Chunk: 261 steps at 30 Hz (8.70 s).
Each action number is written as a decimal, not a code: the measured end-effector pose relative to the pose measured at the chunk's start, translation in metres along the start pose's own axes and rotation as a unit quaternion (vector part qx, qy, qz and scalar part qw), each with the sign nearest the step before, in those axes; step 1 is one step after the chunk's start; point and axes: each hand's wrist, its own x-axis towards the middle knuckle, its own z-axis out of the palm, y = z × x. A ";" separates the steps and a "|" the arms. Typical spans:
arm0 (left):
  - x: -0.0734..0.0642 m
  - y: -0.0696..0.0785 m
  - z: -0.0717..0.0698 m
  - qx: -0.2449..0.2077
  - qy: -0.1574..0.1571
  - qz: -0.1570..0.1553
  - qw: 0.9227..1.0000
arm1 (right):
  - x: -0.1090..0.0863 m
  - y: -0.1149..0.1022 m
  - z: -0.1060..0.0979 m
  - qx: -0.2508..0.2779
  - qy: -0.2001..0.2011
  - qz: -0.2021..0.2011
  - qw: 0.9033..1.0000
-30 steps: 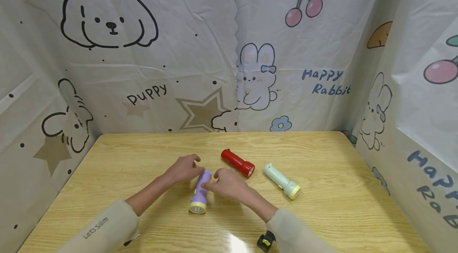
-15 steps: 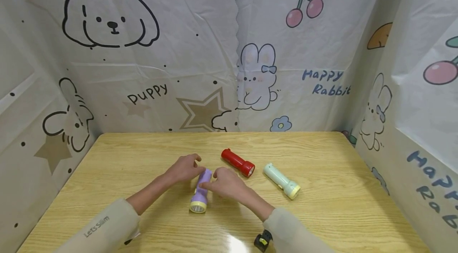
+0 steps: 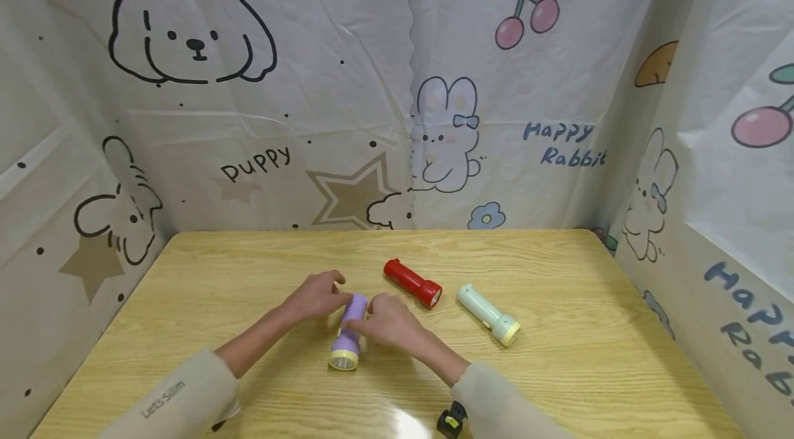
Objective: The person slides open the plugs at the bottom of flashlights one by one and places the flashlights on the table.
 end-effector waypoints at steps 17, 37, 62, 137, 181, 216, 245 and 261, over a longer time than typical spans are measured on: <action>0.001 -0.002 0.004 -0.008 -0.011 -0.005 1.000 | 0.004 0.000 0.004 -0.022 -0.002 -0.033 0.999; 0.004 -0.004 0.011 -0.041 -0.028 0.031 0.998 | 0.010 0.003 0.007 -0.008 0.000 -0.017 1.000; 0.005 -0.008 0.015 -0.064 -0.011 0.023 0.998 | 0.011 0.002 0.010 0.016 -0.005 -0.017 1.000; 0.009 0.019 0.011 -0.190 0.150 0.034 0.970 | 0.008 -0.016 -0.010 -0.024 0.117 -0.073 0.990; -0.003 0.057 -0.005 -0.265 0.237 0.070 0.932 | 0.000 -0.018 -0.021 -0.168 0.331 -0.220 0.902; -0.008 0.069 -0.013 -0.296 0.222 0.084 0.925 | -0.003 -0.012 -0.035 -0.145 0.354 -0.274 0.882; -0.013 0.067 -0.019 -0.297 0.202 0.106 0.927 | -0.004 -0.007 -0.037 -0.116 0.363 -0.335 0.862; -0.014 0.067 -0.015 -0.389 0.171 0.123 0.897 | -0.006 -0.002 -0.037 -0.135 0.368 -0.336 0.856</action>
